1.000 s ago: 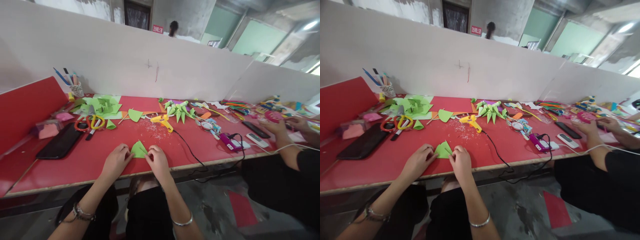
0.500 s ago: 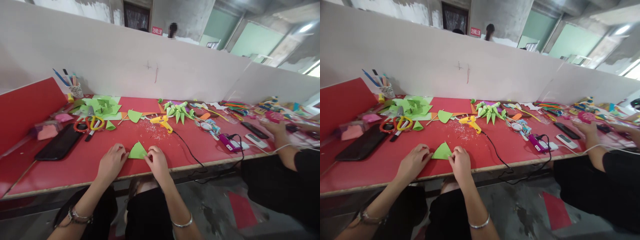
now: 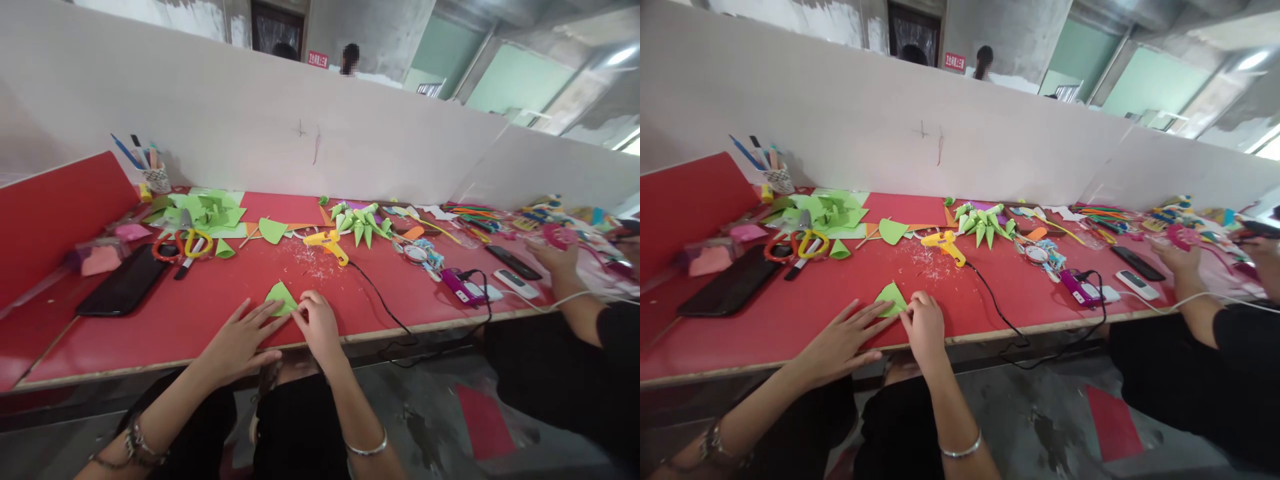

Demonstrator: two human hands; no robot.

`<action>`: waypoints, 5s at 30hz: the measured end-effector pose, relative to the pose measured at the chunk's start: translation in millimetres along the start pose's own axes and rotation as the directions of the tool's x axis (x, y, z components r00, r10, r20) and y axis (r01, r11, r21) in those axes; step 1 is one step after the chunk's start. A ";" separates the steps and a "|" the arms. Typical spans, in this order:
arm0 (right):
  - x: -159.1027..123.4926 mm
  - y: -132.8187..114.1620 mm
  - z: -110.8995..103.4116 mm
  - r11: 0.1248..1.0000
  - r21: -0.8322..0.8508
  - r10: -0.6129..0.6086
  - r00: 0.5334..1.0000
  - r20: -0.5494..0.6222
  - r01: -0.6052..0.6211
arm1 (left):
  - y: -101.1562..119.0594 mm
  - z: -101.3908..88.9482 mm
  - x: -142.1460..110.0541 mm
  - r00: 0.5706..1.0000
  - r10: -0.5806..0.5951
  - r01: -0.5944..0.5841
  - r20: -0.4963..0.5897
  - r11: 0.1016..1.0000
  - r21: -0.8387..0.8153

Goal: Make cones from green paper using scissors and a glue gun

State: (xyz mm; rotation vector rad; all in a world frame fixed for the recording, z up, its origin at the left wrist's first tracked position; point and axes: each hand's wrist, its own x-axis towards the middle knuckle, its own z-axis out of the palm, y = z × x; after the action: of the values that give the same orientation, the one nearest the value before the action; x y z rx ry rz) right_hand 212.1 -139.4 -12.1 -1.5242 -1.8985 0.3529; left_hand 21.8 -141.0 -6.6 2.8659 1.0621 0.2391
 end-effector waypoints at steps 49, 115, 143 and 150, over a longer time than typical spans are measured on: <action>-12.5 1.0 -17.1 0.998 0.013 -0.067 0.997 -0.027 0.067 | -44.3 -36.3 -18.3 0.992 -0.049 0.060 0.117 0.994 -0.088; -18.6 8.3 -24.8 0.946 0.130 -0.318 0.928 0.193 0.297 | 21.8 -2.0 7.1 0.980 -0.152 0.140 -0.130 0.986 -0.095; -7.3 2.1 -14.4 0.971 -0.033 -0.226 0.951 0.211 0.238 | -0.2 -3.7 -5.1 0.956 -0.249 0.201 -0.152 0.941 -0.273; -8.2 1.1 -12.5 0.970 -0.062 -0.218 0.955 0.202 0.235 | 2.7 -2.0 -4.7 0.941 -0.292 0.244 -0.172 0.936 -0.255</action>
State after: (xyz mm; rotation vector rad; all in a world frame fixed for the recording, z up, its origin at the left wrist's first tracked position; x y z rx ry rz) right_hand 221.8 -149.2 -6.2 -1.3461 -2.2426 0.3292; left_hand 19.7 -146.1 -4.9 2.4950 1.3486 0.6089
